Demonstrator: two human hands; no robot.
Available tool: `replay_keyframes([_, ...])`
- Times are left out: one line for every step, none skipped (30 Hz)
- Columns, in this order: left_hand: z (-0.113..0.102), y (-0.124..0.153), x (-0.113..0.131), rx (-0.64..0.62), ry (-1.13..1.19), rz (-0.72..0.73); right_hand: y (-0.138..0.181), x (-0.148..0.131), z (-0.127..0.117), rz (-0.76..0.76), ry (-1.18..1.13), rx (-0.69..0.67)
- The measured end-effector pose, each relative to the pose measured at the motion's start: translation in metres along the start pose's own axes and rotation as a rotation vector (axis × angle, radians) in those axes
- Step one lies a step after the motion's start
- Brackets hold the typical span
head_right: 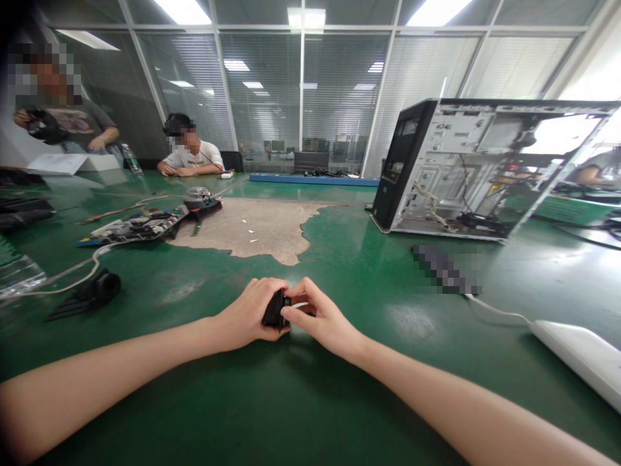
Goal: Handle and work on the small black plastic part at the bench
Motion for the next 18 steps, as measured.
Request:
replay_keyframes([-0.0003, 0.0, 0.0003, 0.0, 0.001, 0.0, -0.0007, -0.0002, -0.0001, 0.007, -0.009, 0.009])
replay_keyframes([-0.0006, -0.0001, 0.0005, 0.001, 0.0, 0.0, -0.0013, 0.0, -0.0004, 0.021, -0.01, 0.019])
replay_keyframes([-0.0006, -0.0002, 0.0007, -0.001, 0.001, 0.0, -0.0018, 0.0006, -0.0008, 0.039, -0.006, 0.028])
replay_keyframes([-0.0003, -0.0003, 0.0009, -0.009, 0.001, 0.001, -0.0021, 0.0013, -0.0013, 0.058, 0.002, 0.036])
replay_keyframes([-0.0004, -0.0004, 0.0008, -0.007, -0.001, 0.0, -0.0021, 0.002, -0.0017, 0.074, 0.011, 0.039])
replay_keyframes([-0.0003, -0.0005, 0.0007, -0.008, -0.001, -0.001, -0.002, 0.0025, -0.0019, 0.082, 0.019, 0.035])
replay_keyframes([-0.0003, -0.0005, 0.0005, -0.008, -0.001, -0.003, -0.0016, 0.0027, -0.0017, 0.082, 0.025, 0.022])
replay_keyframes([-0.0004, -0.0005, 0.0003, -0.007, -0.002, -0.004, -0.0011, 0.0026, -0.0011, 0.072, 0.031, 0.005])
replay_keyframes([-0.0004, -0.0005, 0.0002, -0.008, -0.003, -0.005, -0.0005, 0.0021, -0.0007, 0.053, 0.039, -0.011])
replay_keyframes([-0.0005, -0.0005, 0.0002, -0.009, -0.004, -0.005, 0.0001, 0.0015, -0.0006, 0.03, 0.052, -0.019])
replay_keyframes([-0.0006, -0.0004, 0.0002, -0.011, -0.005, -0.005, 0.0007, 0.0007, -0.0009, 0.004, 0.068, -0.019])
replay_keyframes([-0.0006, -0.0004, 0.0002, -0.014, -0.005, -0.005, 0.0011, -0.0002, -0.0013, -0.025, 0.088, -0.013])
replay_keyframes([-0.0006, -0.0004, 0.0002, -0.017, -0.004, -0.006, 0.0013, -0.001, -0.0017, -0.049, 0.104, -0.006])
replay_keyframes([-0.0006, -0.0005, 0.0002, -0.017, -0.002, -0.007, 0.0013, -0.0015, -0.0019, -0.063, 0.11, 0.0])
replay_keyframes([-0.0007, -0.0006, 0.0003, -0.015, 0.001, -0.008, 0.0011, -0.0015, -0.0019, -0.067, 0.1, 0.002])
replay_keyframes([-0.0008, -0.0007, 0.0004, -0.01, 0.004, -0.008, 0.0006, -0.0013, -0.0018, -0.062, 0.081, 0.003])
replay_keyframes([-0.0009, -0.0009, 0.0005, -0.005, 0.005, -0.009, 0.0001, -0.0009, -0.0016, -0.051, 0.058, 0.003])
replay_keyframes([-0.0009, -0.001, 0.0006, 0.0, 0.005, -0.008, -0.0005, -0.0002, -0.0013, -0.033, 0.035, 0.002])
Point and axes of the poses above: each hand's wrist, its own y-axis away from the middle knuckle, its own z-axis out of the palm, x = y × z, the point moved 6 cm from there along -y, towards the middle knuckle, and after that the axes turned 2 degrees about z, right-handed, at the moved point
